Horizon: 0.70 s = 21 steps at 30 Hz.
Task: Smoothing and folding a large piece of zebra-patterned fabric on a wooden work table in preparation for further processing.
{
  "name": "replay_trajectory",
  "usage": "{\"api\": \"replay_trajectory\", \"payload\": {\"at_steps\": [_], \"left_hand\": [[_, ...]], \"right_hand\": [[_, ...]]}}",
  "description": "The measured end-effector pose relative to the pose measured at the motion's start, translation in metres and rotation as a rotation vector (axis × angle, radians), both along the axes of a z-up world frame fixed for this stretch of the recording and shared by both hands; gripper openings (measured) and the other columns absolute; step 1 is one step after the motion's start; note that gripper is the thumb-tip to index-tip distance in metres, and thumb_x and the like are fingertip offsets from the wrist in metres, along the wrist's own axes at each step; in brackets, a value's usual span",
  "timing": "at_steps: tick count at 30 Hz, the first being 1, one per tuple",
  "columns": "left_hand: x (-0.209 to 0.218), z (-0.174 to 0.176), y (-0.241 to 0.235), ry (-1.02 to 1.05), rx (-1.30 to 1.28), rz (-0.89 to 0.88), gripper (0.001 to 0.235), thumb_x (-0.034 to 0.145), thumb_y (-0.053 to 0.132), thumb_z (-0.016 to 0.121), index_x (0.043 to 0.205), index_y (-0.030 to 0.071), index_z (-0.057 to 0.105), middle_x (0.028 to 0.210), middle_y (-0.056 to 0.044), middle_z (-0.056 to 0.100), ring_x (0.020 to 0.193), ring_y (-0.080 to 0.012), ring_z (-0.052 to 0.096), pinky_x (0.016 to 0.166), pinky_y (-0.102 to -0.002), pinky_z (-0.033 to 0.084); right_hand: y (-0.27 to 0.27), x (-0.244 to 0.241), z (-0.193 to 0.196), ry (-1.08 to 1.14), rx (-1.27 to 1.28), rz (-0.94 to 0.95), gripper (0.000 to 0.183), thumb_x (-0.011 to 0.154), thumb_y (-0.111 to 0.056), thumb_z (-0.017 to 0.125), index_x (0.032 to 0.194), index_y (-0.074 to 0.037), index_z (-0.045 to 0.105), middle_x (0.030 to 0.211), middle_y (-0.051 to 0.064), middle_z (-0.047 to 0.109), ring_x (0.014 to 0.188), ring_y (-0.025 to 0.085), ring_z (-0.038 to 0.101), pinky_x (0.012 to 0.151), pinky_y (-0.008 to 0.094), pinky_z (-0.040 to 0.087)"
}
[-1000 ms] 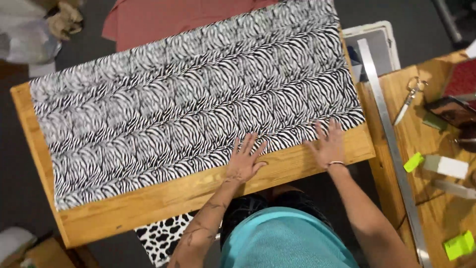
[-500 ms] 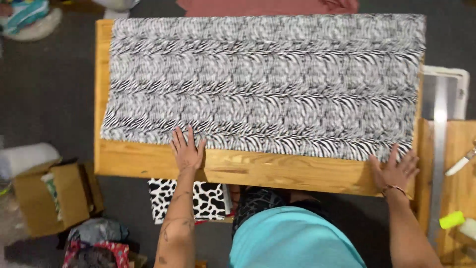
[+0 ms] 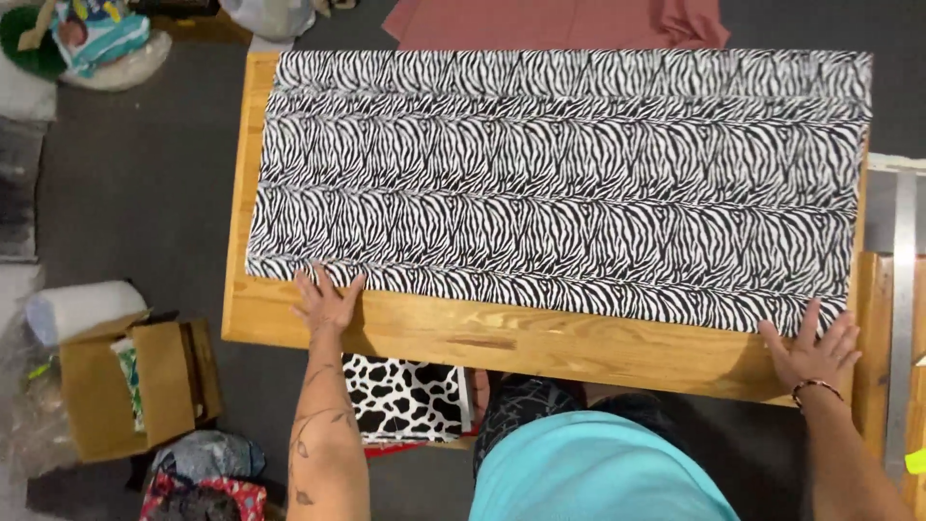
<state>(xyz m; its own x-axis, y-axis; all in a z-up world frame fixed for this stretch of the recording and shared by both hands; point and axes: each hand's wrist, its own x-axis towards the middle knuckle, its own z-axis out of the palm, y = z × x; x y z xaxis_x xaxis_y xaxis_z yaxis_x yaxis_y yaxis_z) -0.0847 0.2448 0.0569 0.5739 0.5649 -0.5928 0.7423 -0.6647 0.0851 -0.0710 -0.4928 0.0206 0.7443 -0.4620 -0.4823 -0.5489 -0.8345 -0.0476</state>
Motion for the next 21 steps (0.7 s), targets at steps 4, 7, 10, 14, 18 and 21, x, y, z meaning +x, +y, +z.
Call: {"api": "replay_trajectory", "payload": {"at_steps": [4,7,10,14,18,21], "left_hand": [[0.004,0.003,0.006,-0.006,-0.01,0.054,0.121,0.07,0.09,0.029,0.158,0.023,-0.022,0.164,-0.011,-0.03,0.153,-0.0263,-0.024,0.121,-0.056,-0.012],[0.003,0.005,0.006,0.006,-0.007,0.073,0.125,0.069,0.091,0.03,0.157,0.021,-0.023,0.163,-0.011,-0.031,0.152,-0.0258,-0.027,0.122,-0.055,-0.012],[0.006,-0.003,0.012,0.041,0.019,0.049,0.125,0.07,0.091,0.031,0.158,0.019,-0.021,0.164,-0.015,-0.027,0.153,-0.0289,-0.023,0.12,-0.057,-0.012],[0.051,-0.036,0.005,0.347,0.366,-0.067,0.113,0.077,0.086,0.049,0.162,0.027,0.005,0.169,-0.02,-0.003,0.155,-0.04,-0.01,0.111,-0.073,-0.014],[0.108,-0.048,-0.1,-0.447,0.093,0.168,0.079,0.098,0.062,0.035,0.161,0.018,0.017,0.163,-0.011,0.03,0.144,-0.0393,0.037,0.122,-0.047,-0.002],[0.126,-0.039,-0.222,-0.775,0.04,-0.907,0.056,0.072,0.012,0.067,0.128,0.009,0.058,0.133,-0.028,0.041,0.116,-0.046,0.046,0.098,-0.067,0.035]], "right_hand": [[0.002,0.002,0.004,0.019,0.037,-0.002,0.106,0.072,-0.088,0.018,0.16,-0.037,-0.011,0.165,0.01,-0.023,0.154,0.028,-0.022,0.123,0.052,-0.012],[0.004,0.0,0.002,0.004,0.029,-0.001,0.107,0.072,-0.089,0.018,0.16,-0.036,-0.01,0.166,0.01,-0.022,0.154,0.028,-0.021,0.123,0.05,-0.012],[0.005,-0.002,0.0,-0.051,0.052,0.001,0.108,0.073,-0.089,0.018,0.161,-0.033,-0.006,0.166,0.012,-0.021,0.153,0.03,-0.021,0.122,0.053,-0.013],[0.004,-0.002,0.005,-0.053,0.056,0.024,0.108,0.074,-0.09,0.016,0.161,-0.031,-0.006,0.165,0.015,-0.02,0.152,0.035,-0.021,0.12,0.057,-0.013],[-0.007,-0.003,-0.009,-0.061,0.041,0.032,0.109,0.072,-0.09,0.018,0.161,-0.032,-0.005,0.165,0.018,-0.019,0.152,0.039,-0.019,0.12,0.057,-0.011],[0.001,-0.001,0.005,-0.002,0.051,0.034,0.108,0.072,-0.091,0.014,0.16,-0.033,-0.012,0.165,0.019,-0.019,0.151,0.037,-0.022,0.119,0.056,-0.016]]}}
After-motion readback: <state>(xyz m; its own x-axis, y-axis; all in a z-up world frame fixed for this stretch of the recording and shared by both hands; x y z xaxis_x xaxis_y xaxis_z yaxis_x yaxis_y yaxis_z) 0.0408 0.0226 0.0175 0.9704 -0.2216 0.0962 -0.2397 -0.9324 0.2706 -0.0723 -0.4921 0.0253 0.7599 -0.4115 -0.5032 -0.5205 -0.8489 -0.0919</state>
